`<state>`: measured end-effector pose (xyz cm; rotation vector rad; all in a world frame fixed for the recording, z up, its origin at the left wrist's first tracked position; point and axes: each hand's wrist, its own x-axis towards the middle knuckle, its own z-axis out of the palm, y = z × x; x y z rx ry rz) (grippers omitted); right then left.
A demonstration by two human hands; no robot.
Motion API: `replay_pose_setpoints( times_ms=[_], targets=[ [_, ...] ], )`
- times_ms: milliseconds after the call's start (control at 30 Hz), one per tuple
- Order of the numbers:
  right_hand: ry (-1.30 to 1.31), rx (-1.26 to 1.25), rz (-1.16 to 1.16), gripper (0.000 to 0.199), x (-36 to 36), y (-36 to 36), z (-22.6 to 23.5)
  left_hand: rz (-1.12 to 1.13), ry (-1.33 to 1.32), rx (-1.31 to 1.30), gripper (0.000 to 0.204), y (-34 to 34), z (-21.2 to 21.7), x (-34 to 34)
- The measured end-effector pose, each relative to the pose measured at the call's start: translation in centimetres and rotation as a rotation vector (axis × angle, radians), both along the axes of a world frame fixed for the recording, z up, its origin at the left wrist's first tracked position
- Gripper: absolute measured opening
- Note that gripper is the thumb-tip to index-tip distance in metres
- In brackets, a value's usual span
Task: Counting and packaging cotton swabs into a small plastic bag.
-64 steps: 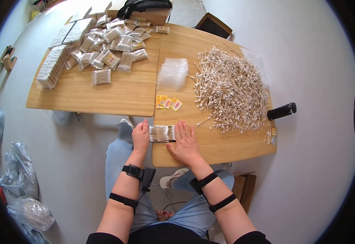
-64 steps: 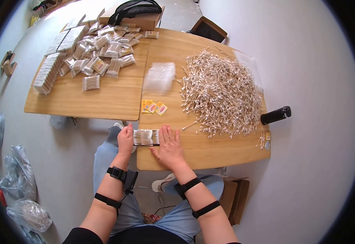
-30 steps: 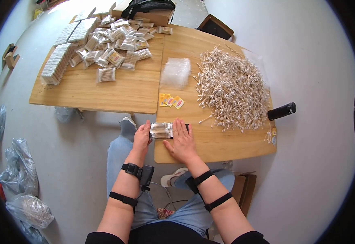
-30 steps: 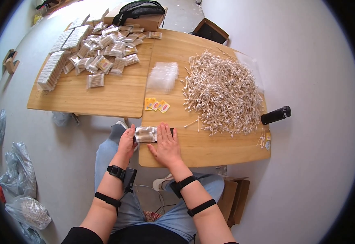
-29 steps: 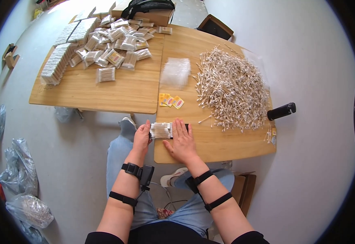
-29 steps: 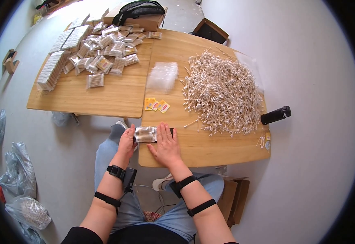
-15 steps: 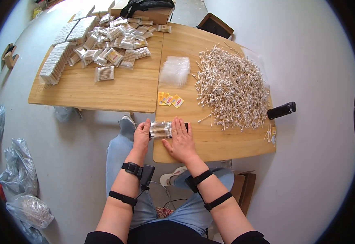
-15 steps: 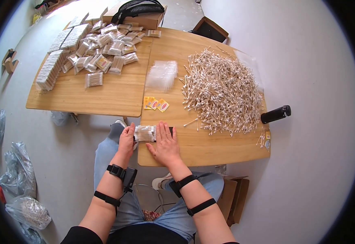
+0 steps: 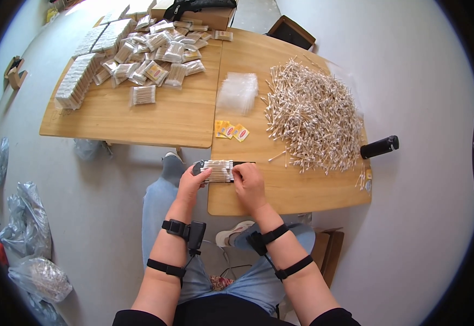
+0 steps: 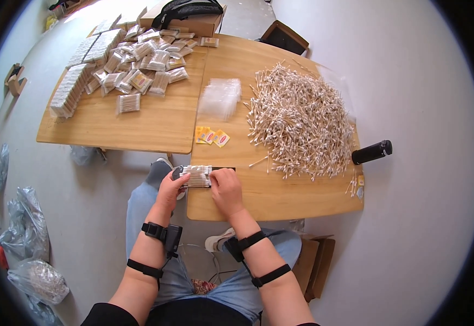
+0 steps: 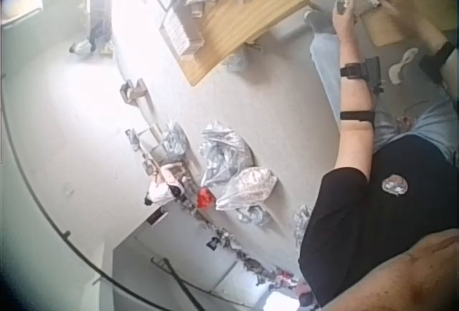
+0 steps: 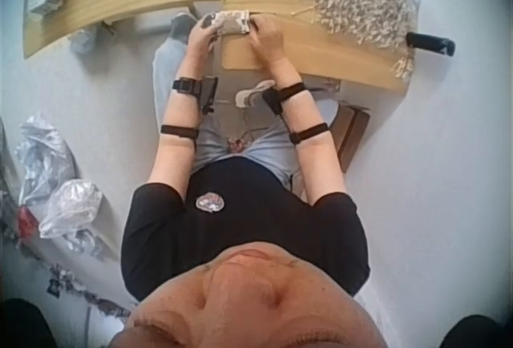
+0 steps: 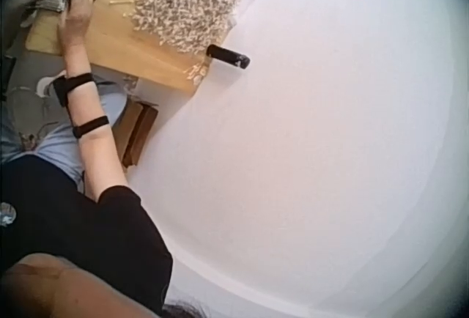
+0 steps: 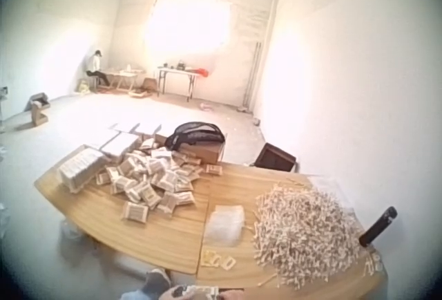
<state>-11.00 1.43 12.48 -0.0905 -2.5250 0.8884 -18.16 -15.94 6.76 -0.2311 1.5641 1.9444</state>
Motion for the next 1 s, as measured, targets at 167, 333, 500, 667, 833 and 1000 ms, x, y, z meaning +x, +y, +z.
replay_pose_setpoints(
  times_ms=[167,333,500,667,833,1000],
  targets=[
    [-0.061,-0.033,0.060,0.007,-1.2,0.0,-0.7,0.032,-0.021,-0.028,0.034,0.3,0.0,0.1],
    [-0.137,-0.073,0.039,0.004,-1.4,0.0,-0.5,0.014,-0.010,-0.018,0.032,0.2,-0.5,0.1],
    [-0.167,-0.088,0.027,0.004,-1.5,0.0,-0.6,0.026,-0.039,-0.015,0.033,0.4,0.0,0.3],
    [-0.163,-0.182,-0.014,0.003,-1.5,-0.1,-1.1,0.042,-0.075,0.014,0.035,0.6,0.2,0.3],
    [-0.211,-0.220,-0.041,0.003,-1.7,0.0,-1.2,0.056,-0.066,0.031,0.033,0.7,0.3,0.3],
    [-0.247,-0.158,-0.031,0.003,-1.9,0.1,-1.0,0.057,-0.046,0.017,0.032,0.8,0.2,0.2]
  ],
)
